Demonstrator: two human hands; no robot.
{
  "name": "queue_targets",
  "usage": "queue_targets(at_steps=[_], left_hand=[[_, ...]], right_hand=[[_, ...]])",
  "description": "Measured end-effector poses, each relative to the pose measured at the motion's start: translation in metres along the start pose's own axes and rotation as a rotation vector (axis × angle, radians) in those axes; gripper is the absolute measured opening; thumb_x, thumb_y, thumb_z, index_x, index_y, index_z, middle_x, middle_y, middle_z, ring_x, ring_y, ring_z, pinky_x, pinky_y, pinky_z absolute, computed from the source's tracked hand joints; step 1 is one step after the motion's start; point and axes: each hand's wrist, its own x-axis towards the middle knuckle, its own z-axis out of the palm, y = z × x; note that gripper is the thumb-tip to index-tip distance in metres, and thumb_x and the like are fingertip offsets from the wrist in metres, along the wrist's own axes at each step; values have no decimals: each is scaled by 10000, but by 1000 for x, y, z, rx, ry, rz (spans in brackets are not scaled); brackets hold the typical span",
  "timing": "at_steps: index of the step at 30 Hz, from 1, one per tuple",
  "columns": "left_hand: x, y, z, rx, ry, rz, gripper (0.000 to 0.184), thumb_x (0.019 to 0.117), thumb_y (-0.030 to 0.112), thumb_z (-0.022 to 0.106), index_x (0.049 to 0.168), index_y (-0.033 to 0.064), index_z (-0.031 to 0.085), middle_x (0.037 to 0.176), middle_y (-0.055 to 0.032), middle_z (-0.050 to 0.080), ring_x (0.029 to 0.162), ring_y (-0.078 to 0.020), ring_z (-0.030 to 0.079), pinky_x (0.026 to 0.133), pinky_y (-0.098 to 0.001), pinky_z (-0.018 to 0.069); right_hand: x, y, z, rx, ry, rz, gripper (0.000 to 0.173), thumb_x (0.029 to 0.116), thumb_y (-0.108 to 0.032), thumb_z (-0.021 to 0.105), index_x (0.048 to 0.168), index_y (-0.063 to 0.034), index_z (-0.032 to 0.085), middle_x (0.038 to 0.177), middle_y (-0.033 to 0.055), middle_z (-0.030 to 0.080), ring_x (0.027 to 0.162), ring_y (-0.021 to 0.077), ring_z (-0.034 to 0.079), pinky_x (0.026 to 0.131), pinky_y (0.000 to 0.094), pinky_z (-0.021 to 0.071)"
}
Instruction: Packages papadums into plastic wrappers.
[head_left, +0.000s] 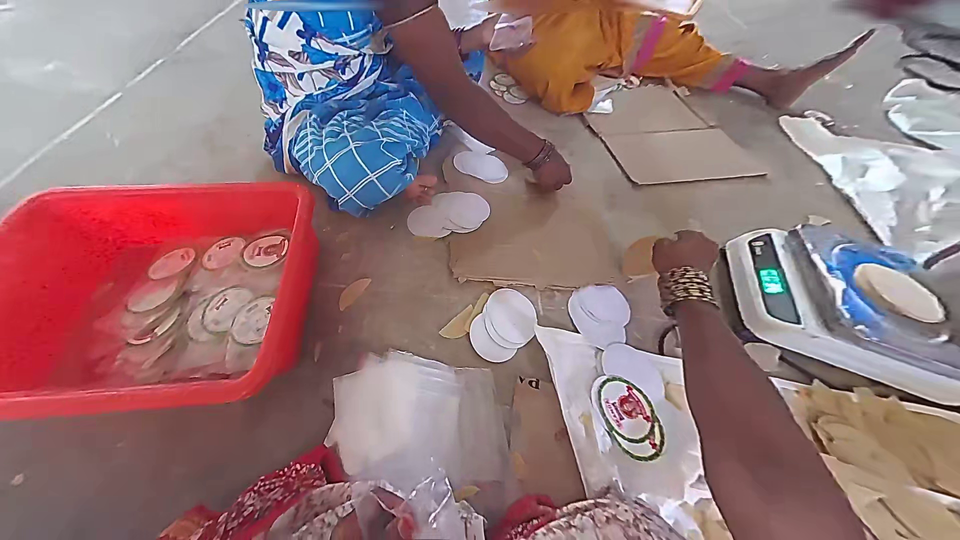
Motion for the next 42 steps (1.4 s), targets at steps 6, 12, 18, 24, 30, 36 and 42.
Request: queue_targets(at_steps=[6,12,18,24,30,36,42], left_hand=[[-2,-3,0,-5,4,79,142,962,-1,594,955,99,695,808,72,713,741,-37,663,738,-247,571],[-7,4,2,16,63,63,113,956,-1,592,916,48,685,777,21,696,725,-61,660,732,-258,574],[-11,1,-1,42,53,146,95,955,21,610,902,23,689,752,-4,689,688,-79,658,697,-250,576],[-17,-2,-5,67,36,197,97,985,6,592,923,17,666,756,18,683,690,-64,650,702,-242,574],[-20,-3,-10,62,89,225,93,987,15,599,911,21,653,740,19,667,667,-59,635,669,-233,557],[-17,-3,-12,2,124,217,151,999,15,591,862,39,650,693,35,655,622,-44,615,633,-209,537],[-20,0,-10,-48,140,159,150,1012,20,578,878,28,645,699,18,667,634,-63,638,647,-222,560]], right_hand=[[-41,18,-32,108,-51,-29,383,1051,-191,521,1275,96,641,1327,380,581,1318,515,515,1105,650,354],[-173,55,-102,304,21,-248,361,1010,-127,510,1297,44,647,1172,357,650,1147,502,610,1002,663,417],[-387,116,-140,46,439,-964,298,1023,-171,441,1093,-33,695,962,169,752,826,302,741,677,436,589],[-513,184,-93,97,108,-1266,282,1079,-267,483,1266,-131,643,1305,66,690,1320,189,582,1164,332,390],[-513,192,-99,242,18,-1054,324,1049,-261,469,1127,-122,752,1162,48,766,1169,206,699,1035,368,538],[-493,153,-123,224,307,-938,282,1049,-222,506,1102,-150,773,1142,91,753,1110,286,669,975,407,508],[-469,148,-133,323,201,-672,265,936,-41,497,1002,37,741,981,176,757,914,302,735,816,480,581]])
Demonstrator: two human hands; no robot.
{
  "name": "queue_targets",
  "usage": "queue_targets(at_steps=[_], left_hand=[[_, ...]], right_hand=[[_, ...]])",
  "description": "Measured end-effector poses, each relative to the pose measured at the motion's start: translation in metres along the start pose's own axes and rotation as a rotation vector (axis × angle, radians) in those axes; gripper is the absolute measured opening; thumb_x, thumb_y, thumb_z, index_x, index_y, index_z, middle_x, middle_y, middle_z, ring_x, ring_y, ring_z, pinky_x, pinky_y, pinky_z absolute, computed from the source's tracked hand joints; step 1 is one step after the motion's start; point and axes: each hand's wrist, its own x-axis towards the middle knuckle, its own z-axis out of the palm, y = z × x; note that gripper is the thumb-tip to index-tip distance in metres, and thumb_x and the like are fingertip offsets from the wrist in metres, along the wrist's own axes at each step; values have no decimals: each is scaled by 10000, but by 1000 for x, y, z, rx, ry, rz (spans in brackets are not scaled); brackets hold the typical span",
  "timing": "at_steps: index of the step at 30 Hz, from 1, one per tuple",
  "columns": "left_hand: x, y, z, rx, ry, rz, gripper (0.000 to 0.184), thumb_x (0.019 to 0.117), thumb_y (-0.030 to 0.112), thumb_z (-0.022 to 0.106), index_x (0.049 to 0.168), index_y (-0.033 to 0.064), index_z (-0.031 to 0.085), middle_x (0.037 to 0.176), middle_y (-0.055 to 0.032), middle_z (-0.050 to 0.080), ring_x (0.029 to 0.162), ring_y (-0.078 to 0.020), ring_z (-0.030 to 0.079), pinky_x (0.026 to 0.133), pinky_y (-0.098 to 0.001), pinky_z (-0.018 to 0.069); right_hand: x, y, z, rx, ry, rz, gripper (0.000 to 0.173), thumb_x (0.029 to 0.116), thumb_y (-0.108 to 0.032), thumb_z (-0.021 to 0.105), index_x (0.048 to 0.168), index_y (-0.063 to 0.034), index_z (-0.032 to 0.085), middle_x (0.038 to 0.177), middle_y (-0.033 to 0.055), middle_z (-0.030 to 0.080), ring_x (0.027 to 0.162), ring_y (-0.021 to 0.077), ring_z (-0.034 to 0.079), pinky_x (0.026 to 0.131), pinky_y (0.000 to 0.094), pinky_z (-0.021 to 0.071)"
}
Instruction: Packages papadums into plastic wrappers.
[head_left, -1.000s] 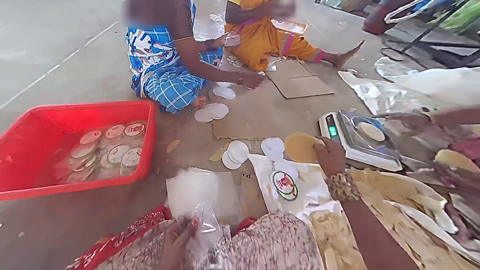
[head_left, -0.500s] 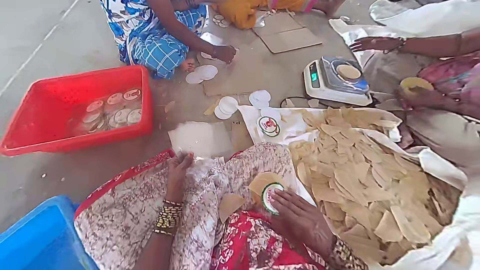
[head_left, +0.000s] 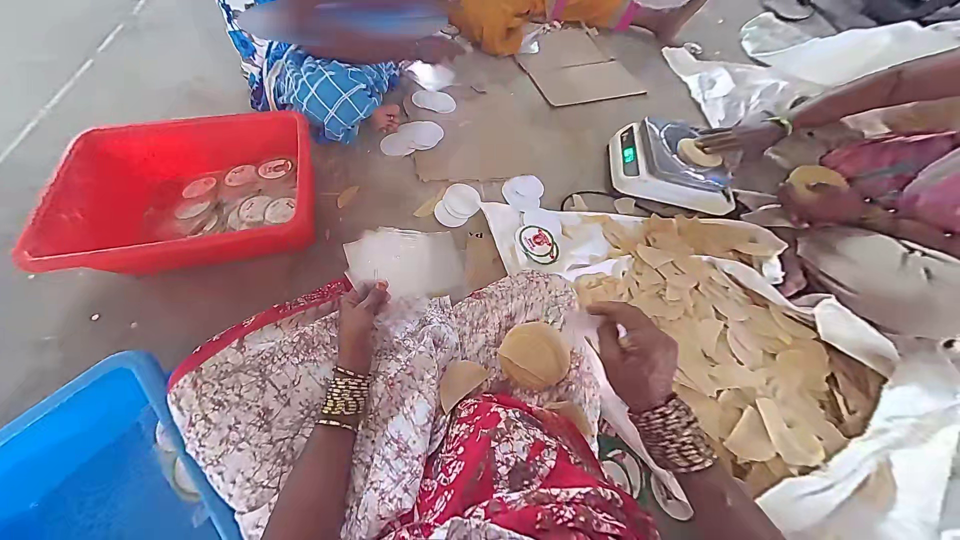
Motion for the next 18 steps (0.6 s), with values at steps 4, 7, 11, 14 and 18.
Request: queue_targets(at_steps=[4,7,11,14,18], left_hand=[[1,2,2,-17,2,-54,139,1010,19,584,890,29,653,701,22,668,634,-58,640,645,-215,559],[3,2,5,-27,-26,-69,147,1013,15,573,890,30,650,691,20,660,612,-57,620,623,-209,543],[5,-1,4,-43,-57,-54,184,1013,-14,543,874,27,655,683,21,656,602,-57,609,615,-207,536],[5,-1,3,-35,-31,-74,162,1012,-3,564,879,26,652,692,12,663,622,-67,630,640,-215,554],[4,1,5,-22,-31,-79,155,1012,7,571,880,32,648,697,17,659,624,-62,625,643,-212,550]], right_hand=[[4,11,-18,485,-75,435,241,852,-40,412,796,-108,636,673,-128,605,592,-69,544,555,127,450],[-3,9,-16,641,-244,654,330,960,-167,424,703,-187,629,558,-151,520,470,-36,443,461,150,379],[-13,8,1,203,-473,617,281,869,-384,731,951,-115,729,624,-44,566,531,94,502,553,361,447],[-14,0,10,27,-503,573,326,835,-359,776,1036,-105,736,678,26,632,590,189,581,616,487,482],[-12,4,13,209,-397,630,152,825,-184,781,919,-77,729,670,-14,639,570,88,575,587,331,499]])
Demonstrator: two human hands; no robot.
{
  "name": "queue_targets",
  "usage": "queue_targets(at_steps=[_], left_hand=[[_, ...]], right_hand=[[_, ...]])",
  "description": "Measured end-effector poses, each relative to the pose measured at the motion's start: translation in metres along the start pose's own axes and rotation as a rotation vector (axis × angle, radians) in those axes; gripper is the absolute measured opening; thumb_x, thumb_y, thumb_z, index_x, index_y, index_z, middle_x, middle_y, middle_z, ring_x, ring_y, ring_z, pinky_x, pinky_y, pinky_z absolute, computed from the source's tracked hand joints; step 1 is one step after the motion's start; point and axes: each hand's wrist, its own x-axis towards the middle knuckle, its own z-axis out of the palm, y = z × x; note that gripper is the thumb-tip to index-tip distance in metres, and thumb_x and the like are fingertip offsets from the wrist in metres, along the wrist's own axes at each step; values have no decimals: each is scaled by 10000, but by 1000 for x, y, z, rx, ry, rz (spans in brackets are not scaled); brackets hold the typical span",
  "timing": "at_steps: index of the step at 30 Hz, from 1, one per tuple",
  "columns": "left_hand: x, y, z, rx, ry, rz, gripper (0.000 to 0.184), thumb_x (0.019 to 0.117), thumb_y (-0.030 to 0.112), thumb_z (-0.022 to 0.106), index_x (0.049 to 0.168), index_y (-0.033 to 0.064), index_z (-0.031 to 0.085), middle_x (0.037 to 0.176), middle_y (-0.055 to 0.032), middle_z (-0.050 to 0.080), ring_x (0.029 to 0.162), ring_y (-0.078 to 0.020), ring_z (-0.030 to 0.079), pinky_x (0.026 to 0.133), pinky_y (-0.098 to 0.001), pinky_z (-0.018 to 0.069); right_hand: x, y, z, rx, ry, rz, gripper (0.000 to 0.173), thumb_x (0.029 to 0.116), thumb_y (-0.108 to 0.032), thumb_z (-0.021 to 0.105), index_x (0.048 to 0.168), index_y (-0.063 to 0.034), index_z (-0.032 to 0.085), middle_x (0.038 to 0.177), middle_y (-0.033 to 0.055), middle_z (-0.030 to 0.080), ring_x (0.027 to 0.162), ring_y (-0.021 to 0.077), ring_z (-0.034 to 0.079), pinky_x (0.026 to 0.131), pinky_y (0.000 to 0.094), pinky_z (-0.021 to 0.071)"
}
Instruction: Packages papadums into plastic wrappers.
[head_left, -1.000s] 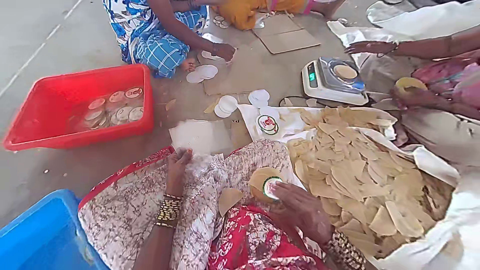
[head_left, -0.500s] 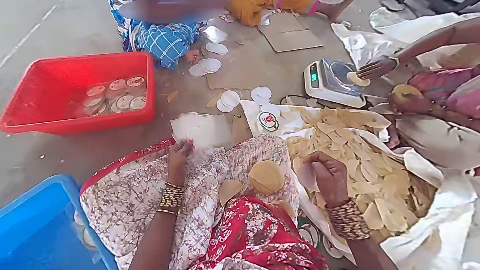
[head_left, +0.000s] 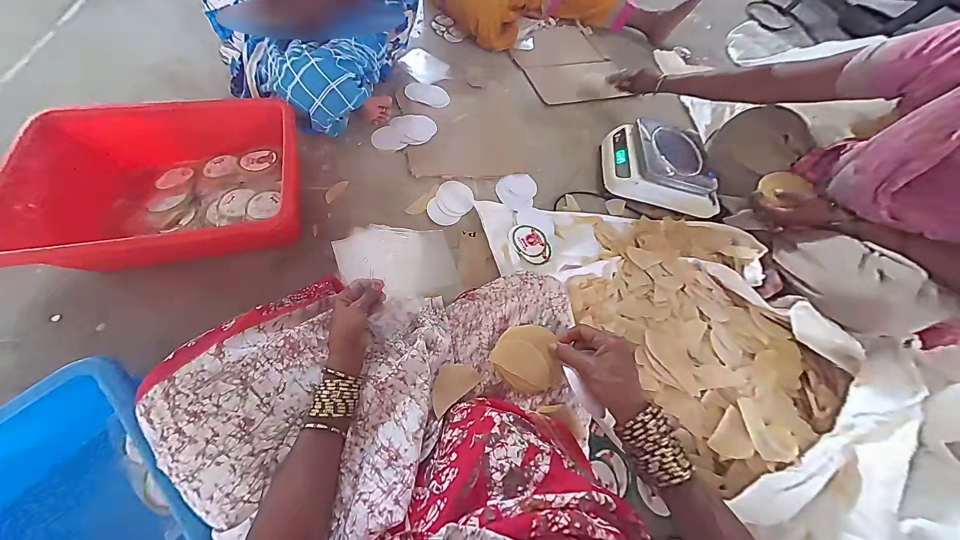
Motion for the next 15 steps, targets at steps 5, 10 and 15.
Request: queue_targets(at_steps=[5,10,15], left_hand=[[0,-2,-2,-2,-20,22,177,1007,-11,558,870,32,661,700,19,666,631,-67,632,640,-217,553],[0,-1,-1,4,-27,19,168,1005,-9,562,878,25,666,696,13,666,625,-66,628,632,-213,547],[1,-2,-2,1,-28,22,194,1009,-11,554,851,42,655,678,17,660,606,-62,624,618,-210,547]], right_hand=[[5,2,-16,423,57,78,88,848,20,715,807,-50,680,658,-32,649,571,26,586,547,186,493],[-6,-16,-36,372,234,-110,72,812,-48,731,829,-102,687,647,-95,638,543,-29,567,499,135,465],[-24,-21,-36,-191,393,-518,253,897,-275,653,896,-35,733,667,11,633,541,31,520,511,218,431]])
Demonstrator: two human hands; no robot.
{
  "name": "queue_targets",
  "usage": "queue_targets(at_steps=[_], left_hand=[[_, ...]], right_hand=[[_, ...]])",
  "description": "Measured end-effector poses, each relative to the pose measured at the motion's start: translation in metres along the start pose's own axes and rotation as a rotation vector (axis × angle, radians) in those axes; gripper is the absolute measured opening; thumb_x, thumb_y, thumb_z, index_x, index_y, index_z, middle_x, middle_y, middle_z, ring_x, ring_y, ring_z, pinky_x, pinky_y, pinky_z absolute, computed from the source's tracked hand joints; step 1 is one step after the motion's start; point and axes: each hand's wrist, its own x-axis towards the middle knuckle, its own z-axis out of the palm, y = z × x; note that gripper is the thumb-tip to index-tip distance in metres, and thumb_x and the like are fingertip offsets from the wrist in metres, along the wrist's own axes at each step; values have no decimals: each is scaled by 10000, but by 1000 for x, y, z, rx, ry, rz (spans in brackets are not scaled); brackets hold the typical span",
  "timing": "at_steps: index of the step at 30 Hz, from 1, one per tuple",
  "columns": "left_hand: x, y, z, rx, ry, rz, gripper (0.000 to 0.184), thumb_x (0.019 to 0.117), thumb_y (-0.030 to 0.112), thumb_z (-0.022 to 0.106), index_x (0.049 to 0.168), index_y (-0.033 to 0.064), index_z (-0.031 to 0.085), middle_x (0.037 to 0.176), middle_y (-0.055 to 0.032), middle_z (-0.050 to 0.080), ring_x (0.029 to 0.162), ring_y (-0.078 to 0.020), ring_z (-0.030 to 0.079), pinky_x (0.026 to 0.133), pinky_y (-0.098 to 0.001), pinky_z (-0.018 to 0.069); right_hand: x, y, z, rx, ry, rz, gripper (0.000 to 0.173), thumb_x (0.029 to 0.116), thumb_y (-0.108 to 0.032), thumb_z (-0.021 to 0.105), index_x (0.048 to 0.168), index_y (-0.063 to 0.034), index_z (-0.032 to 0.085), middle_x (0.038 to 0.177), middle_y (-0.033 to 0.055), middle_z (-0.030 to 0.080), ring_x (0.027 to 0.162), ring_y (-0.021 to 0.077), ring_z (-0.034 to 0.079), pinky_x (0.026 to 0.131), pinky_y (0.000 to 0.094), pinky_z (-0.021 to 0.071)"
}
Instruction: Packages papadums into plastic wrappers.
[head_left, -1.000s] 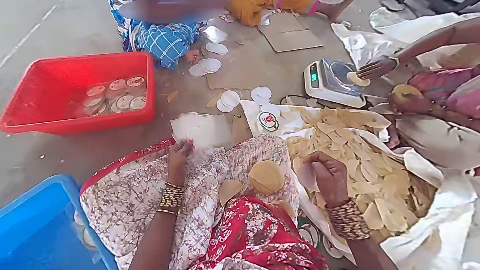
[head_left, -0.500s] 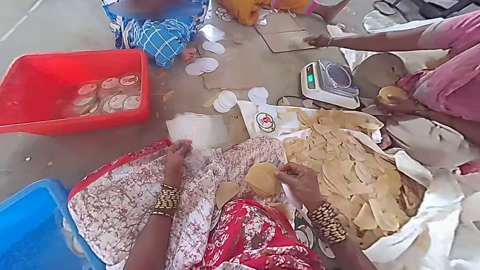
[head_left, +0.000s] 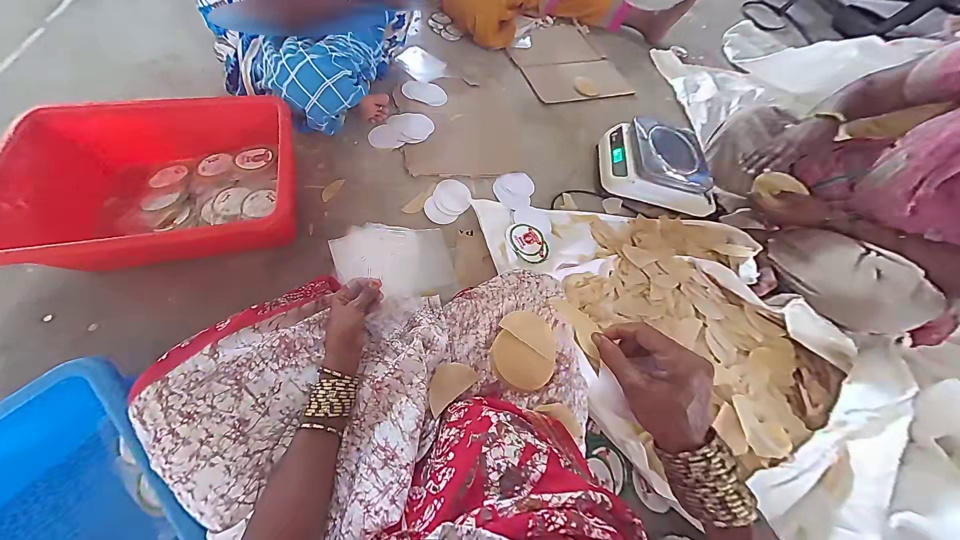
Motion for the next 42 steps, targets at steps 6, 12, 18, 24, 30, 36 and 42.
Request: queue_targets(at_steps=[6,12,18,24,30,36,42], left_hand=[[-2,4,3,30,-2,-20,168,1015,11,564,870,36,646,681,24,658,602,-54,622,614,-208,547],[-2,2,0,-22,16,-10,160,1008,0,572,871,30,649,699,10,666,628,-74,637,645,-228,560],[1,-1,1,7,-10,-2,156,1010,12,574,875,33,650,701,10,666,631,-71,633,648,-227,552],[0,0,-2,-8,-21,15,164,1011,11,566,875,36,654,706,15,666,636,-70,633,660,-228,553],[0,3,1,-22,-13,-9,159,1009,4,573,874,35,651,705,11,668,642,-71,638,668,-228,556],[-1,3,1,-2,-28,-5,175,1018,16,565,867,36,652,696,21,669,628,-58,633,654,-212,553],[-2,5,2,-32,-24,-7,172,1010,0,572,866,28,661,686,19,670,619,-53,630,640,-202,548]], right_hand=[[-16,-13,25,-254,9,-301,263,963,-225,588,867,-64,772,777,136,704,657,297,689,545,444,546],[-24,-4,60,-227,-358,-204,195,877,-176,705,945,3,742,1235,183,718,755,355,751,559,523,573],[-17,-6,59,-303,-396,-208,363,911,-167,695,1213,33,713,1197,226,722,839,414,752,636,566,588],[-6,12,64,-305,-233,-380,265,946,-172,566,985,-7,769,939,167,763,754,351,750,581,494,585],[-3,1,58,-296,-79,-409,288,991,-194,539,995,-34,779,993,180,767,788,336,757,602,461,593],[8,-26,36,368,-92,175,167,967,-161,606,982,-40,722,806,-61,708,665,-57,619,613,125,522],[7,5,50,106,-434,359,497,824,-369,799,1185,-43,699,1089,116,697,951,242,661,818,489,531]])
